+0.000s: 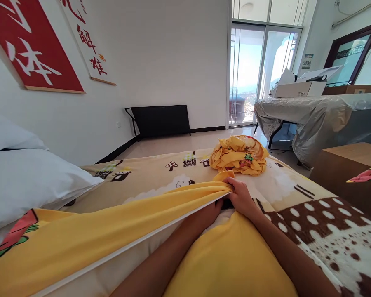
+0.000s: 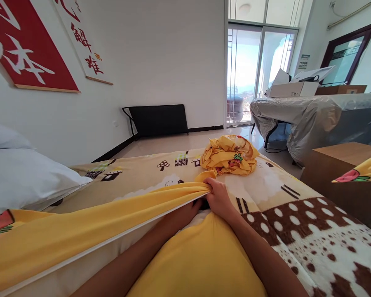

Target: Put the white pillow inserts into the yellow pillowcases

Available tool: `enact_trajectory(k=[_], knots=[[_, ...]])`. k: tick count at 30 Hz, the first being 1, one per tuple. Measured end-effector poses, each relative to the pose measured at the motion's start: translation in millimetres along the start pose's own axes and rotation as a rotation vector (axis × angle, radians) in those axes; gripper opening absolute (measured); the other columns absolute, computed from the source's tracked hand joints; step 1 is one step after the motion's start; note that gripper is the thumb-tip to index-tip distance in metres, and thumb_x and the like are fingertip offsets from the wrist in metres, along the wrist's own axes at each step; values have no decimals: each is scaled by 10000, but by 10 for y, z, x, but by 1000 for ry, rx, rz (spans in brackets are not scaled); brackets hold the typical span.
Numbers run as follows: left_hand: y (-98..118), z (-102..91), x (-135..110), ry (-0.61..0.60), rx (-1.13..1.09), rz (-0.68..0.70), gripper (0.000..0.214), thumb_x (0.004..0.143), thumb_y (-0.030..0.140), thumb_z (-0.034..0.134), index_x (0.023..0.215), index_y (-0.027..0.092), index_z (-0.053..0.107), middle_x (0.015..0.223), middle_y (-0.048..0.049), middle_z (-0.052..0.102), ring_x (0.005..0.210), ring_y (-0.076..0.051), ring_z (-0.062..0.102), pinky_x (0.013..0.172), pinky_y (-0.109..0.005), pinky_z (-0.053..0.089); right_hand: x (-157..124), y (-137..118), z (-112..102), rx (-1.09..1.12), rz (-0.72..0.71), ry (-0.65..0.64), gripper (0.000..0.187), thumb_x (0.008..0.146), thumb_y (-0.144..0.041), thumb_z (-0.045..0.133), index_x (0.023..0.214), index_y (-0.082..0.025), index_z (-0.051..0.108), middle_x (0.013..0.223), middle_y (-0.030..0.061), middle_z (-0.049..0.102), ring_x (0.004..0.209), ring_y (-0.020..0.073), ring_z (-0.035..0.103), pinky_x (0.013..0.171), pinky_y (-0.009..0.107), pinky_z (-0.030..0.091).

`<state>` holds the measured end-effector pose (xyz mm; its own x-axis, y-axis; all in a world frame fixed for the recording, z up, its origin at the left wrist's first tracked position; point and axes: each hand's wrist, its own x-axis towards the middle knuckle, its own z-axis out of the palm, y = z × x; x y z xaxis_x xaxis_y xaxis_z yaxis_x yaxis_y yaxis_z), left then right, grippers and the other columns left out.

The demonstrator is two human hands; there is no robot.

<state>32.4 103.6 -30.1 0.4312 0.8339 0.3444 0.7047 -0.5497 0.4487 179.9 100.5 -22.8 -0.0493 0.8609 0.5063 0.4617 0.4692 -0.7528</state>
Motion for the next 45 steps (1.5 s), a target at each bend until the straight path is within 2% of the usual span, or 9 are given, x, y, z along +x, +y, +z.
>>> enact_trajectory(k=[3, 10, 18, 23, 30, 34, 37, 42, 45], knots=[[54, -74, -69, 24, 25, -34, 364, 903, 382, 389, 1141, 253, 633, 1232, -29, 632, 1276, -217, 460, 1153, -419, 247, -15, -19, -5, -53, -27, 39, 293, 552, -120, 412, 779, -170, 589, 768, 20, 621, 710, 158, 513, 651, 247, 356], [103, -132, -63, -53, -200, -95, 397, 893, 357, 357, 1203, 279, 593, 1222, -2, 638, 1300, -208, 429, 1164, -413, 225, -9, -31, -12, -76, -20, 58, 311, 529, -126, 408, 770, -178, 596, 751, 13, 628, 708, 162, 526, 651, 249, 369], [-19, -5, 5, -141, -196, -17, 365, 837, 251, 424, 1146, 278, 618, 1202, -16, 646, 1284, -218, 443, 1146, -421, 263, -13, -36, -15, -80, -6, 70, 346, 519, -119, 402, 779, -163, 627, 742, 20, 633, 702, 163, 532, 655, 250, 377], [-18, 10, 79, -191, -263, -52, 330, 865, 287, 410, 1096, 260, 645, 1169, -42, 658, 1241, -242, 483, 1139, -482, 256, -10, -29, -3, -96, 3, 78, 360, 525, -105, 409, 792, -163, 644, 743, 21, 654, 683, 161, 541, 648, 247, 382], [12, -72, 15, -364, -294, 183, 219, 802, 217, 511, 906, 220, 703, 1028, -35, 705, 998, -226, 619, 984, -375, 451, -18, -73, -29, -209, 57, 40, 357, 540, -82, 424, 801, -184, 646, 753, 28, 676, 687, 174, 553, 648, 256, 378], [19, -83, -65, -288, -63, 336, 240, 843, 246, 494, 960, 248, 704, 1223, -51, 623, 1164, -272, 532, 1048, -434, 377, -31, -92, -25, -146, 51, 18, 396, 536, -76, 403, 824, -187, 650, 750, 19, 671, 694, 172, 557, 653, 254, 386], [57, -111, -75, -287, -51, 389, 258, 857, 225, 480, 994, 235, 698, 1317, -59, 557, 1235, -278, 479, 1088, -434, 332, -27, -85, -6, -105, 53, 32, 408, 531, -84, 402, 838, -184, 651, 760, 17, 672, 706, 173, 561, 666, 254, 395], [113, -149, -77, -222, -240, 198, 317, 930, 307, 370, 1122, 275, 621, 1316, 0, 566, 1174, -199, 534, 1054, -361, 388, -4, -38, 25, -20, 70, 41, 360, 561, -109, 409, 812, -176, 659, 755, 22, 679, 706, 176, 571, 656, 257, 405], [113, -134, -124, -183, -122, 202, 298, 904, 263, 389, 1043, 228, 650, 1251, -43, 611, 1169, -235, 536, 1042, -395, 396, -9, -26, 24, -7, 69, 57, 367, 563, -115, 413, 827, -177, 659, 772, 20, 684, 723, 178, 582, 667, 257, 411]])
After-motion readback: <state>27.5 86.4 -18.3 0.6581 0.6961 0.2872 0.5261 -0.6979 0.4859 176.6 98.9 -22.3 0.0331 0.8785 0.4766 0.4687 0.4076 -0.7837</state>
